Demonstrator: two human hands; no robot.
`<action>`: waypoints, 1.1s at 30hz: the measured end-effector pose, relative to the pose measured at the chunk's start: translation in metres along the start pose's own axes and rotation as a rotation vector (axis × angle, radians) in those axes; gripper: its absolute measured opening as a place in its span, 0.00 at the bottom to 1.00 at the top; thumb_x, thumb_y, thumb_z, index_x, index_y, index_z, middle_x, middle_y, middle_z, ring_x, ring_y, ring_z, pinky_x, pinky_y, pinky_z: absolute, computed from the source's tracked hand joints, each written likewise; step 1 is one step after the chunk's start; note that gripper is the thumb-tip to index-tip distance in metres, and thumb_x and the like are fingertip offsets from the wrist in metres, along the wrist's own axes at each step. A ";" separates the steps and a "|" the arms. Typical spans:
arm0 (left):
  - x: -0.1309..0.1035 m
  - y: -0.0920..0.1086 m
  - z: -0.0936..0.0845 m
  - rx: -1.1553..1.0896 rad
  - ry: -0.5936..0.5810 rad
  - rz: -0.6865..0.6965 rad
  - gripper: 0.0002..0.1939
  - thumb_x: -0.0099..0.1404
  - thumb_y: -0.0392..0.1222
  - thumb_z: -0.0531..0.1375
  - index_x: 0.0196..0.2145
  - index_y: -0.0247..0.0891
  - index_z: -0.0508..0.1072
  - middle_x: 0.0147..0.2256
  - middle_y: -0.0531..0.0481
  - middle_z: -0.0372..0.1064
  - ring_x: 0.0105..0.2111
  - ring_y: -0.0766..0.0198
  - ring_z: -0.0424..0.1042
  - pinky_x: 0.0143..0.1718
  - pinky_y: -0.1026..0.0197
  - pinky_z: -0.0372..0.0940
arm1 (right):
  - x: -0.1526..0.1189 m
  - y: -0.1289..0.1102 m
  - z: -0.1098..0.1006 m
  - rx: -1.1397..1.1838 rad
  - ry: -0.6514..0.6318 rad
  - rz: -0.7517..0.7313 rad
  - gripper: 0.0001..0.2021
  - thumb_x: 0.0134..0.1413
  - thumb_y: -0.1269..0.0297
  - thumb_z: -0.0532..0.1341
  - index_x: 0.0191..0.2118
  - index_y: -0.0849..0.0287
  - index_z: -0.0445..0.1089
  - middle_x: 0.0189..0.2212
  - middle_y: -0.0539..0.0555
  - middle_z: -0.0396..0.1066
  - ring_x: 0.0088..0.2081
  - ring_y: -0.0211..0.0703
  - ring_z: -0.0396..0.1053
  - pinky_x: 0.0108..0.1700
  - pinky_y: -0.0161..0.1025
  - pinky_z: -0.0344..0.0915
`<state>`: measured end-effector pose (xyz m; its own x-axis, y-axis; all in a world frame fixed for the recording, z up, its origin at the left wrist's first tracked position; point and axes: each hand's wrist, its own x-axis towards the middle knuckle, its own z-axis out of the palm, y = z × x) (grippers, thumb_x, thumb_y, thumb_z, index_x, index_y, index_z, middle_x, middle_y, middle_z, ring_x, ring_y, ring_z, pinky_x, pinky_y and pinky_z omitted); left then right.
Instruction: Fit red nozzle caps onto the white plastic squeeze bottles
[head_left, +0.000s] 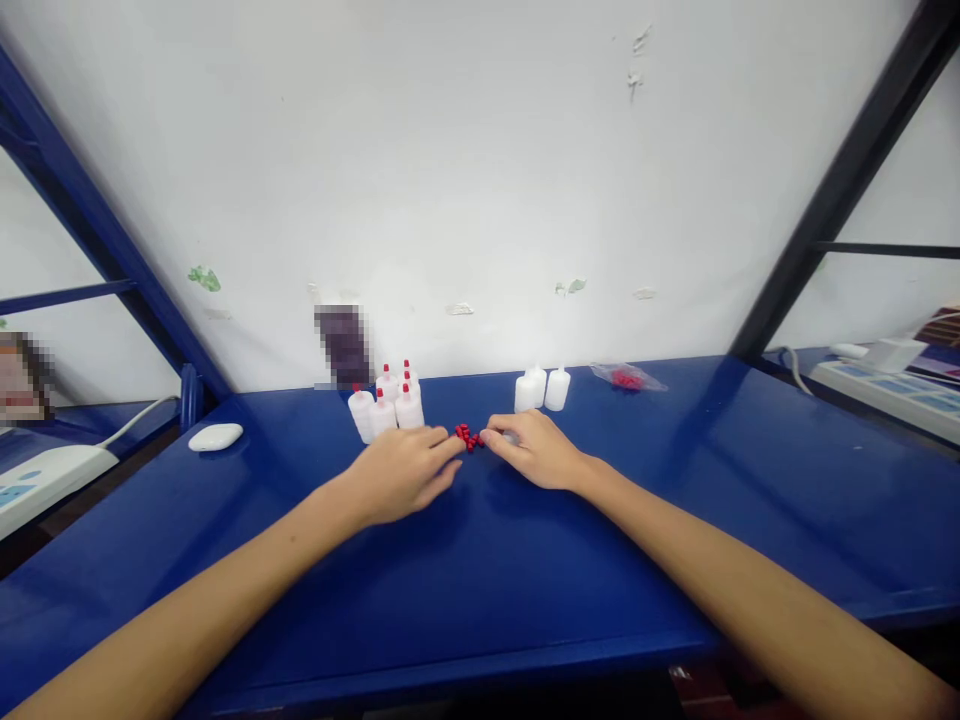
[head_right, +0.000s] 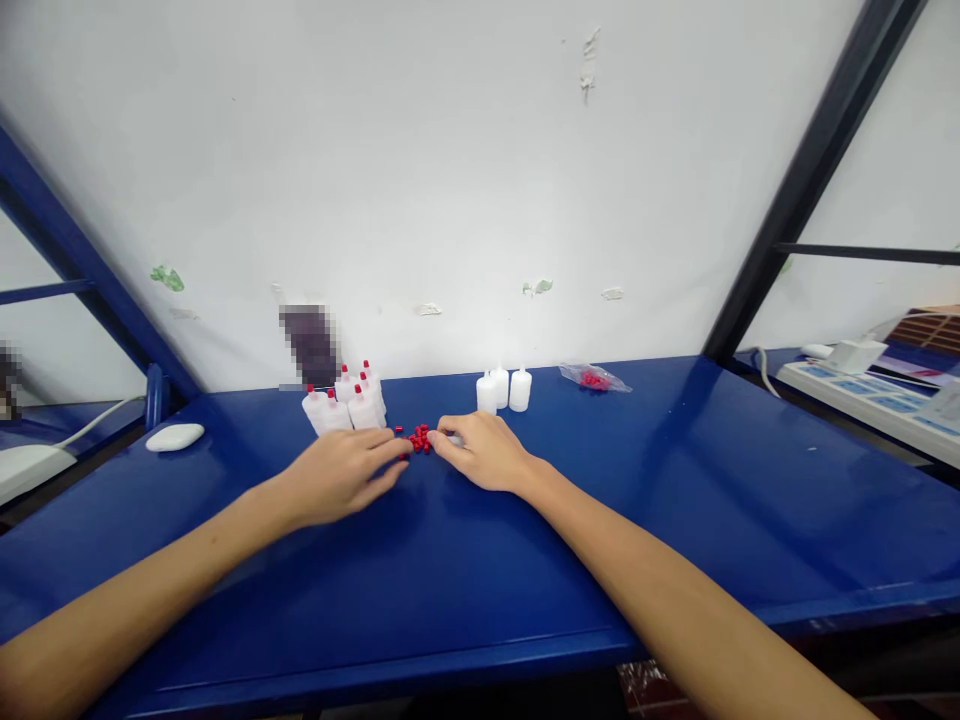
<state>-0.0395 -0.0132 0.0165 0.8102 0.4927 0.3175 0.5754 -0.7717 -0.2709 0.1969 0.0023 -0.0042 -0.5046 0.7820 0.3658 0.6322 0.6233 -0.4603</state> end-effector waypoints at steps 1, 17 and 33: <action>0.001 0.006 0.004 0.020 -0.069 -0.031 0.13 0.71 0.40 0.50 0.48 0.39 0.69 0.34 0.48 0.72 0.30 0.61 0.72 0.28 0.62 0.62 | 0.000 0.001 0.001 -0.012 0.018 -0.011 0.22 0.67 0.53 0.49 0.26 0.60 0.66 0.21 0.47 0.61 0.24 0.34 0.55 0.30 0.34 0.48; 0.001 0.015 0.017 0.097 -0.153 -0.231 0.09 0.71 0.41 0.51 0.40 0.36 0.69 0.32 0.46 0.74 0.29 0.58 0.75 0.26 0.62 0.63 | -0.006 -0.012 -0.001 -0.115 0.109 -0.169 0.09 0.53 0.64 0.56 0.24 0.58 0.60 0.24 0.49 0.61 0.27 0.37 0.58 0.30 0.36 0.51; 0.000 0.024 0.025 -0.243 0.214 -0.106 0.07 0.67 0.37 0.55 0.42 0.37 0.70 0.37 0.47 0.73 0.36 0.61 0.73 0.37 0.61 0.68 | -0.007 -0.026 0.001 -0.309 -0.149 -0.159 0.07 0.51 0.63 0.56 0.25 0.58 0.62 0.24 0.52 0.70 0.24 0.39 0.61 0.28 0.39 0.44</action>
<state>-0.0228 -0.0217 -0.0128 0.6903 0.4999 0.5230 0.5912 -0.8065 -0.0095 0.1835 -0.0194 0.0047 -0.6759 0.6812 0.2812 0.6755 0.7252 -0.1331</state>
